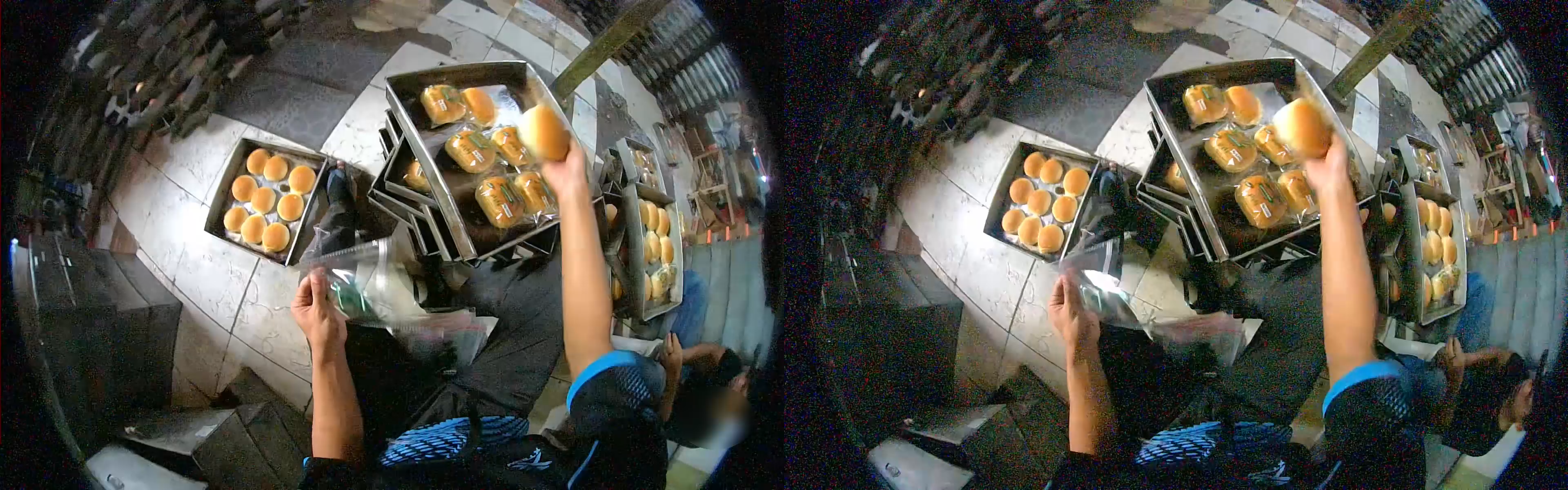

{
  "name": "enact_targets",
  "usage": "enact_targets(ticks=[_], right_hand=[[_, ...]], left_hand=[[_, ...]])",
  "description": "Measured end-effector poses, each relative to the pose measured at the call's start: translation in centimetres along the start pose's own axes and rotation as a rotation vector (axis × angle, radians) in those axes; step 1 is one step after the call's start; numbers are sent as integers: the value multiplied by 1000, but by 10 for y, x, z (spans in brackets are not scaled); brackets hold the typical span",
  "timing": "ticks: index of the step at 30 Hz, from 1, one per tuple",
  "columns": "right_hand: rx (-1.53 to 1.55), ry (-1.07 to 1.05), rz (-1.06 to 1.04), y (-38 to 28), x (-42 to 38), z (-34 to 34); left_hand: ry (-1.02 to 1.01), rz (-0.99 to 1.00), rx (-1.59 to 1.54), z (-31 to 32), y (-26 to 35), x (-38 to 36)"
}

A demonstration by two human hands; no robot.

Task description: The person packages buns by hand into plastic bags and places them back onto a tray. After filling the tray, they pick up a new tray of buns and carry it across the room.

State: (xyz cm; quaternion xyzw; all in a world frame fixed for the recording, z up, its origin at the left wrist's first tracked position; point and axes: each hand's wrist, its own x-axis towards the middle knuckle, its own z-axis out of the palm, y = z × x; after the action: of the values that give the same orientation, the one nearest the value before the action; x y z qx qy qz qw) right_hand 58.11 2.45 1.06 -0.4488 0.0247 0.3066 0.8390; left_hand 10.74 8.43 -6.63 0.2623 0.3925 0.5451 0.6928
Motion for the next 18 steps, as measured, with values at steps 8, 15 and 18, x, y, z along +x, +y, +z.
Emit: enact_targets(ticks=[8,15,18], right_hand=[[-573,-695,162,71,-282,-4],[-253,-657,389,18,-326,-1],[-136,-600,544,20,-324,-6]], left_hand=[[-261,437,632,42,-6,-50],[-88,311,540,46,81,-79],[-79,246,623,34,92,-92]])
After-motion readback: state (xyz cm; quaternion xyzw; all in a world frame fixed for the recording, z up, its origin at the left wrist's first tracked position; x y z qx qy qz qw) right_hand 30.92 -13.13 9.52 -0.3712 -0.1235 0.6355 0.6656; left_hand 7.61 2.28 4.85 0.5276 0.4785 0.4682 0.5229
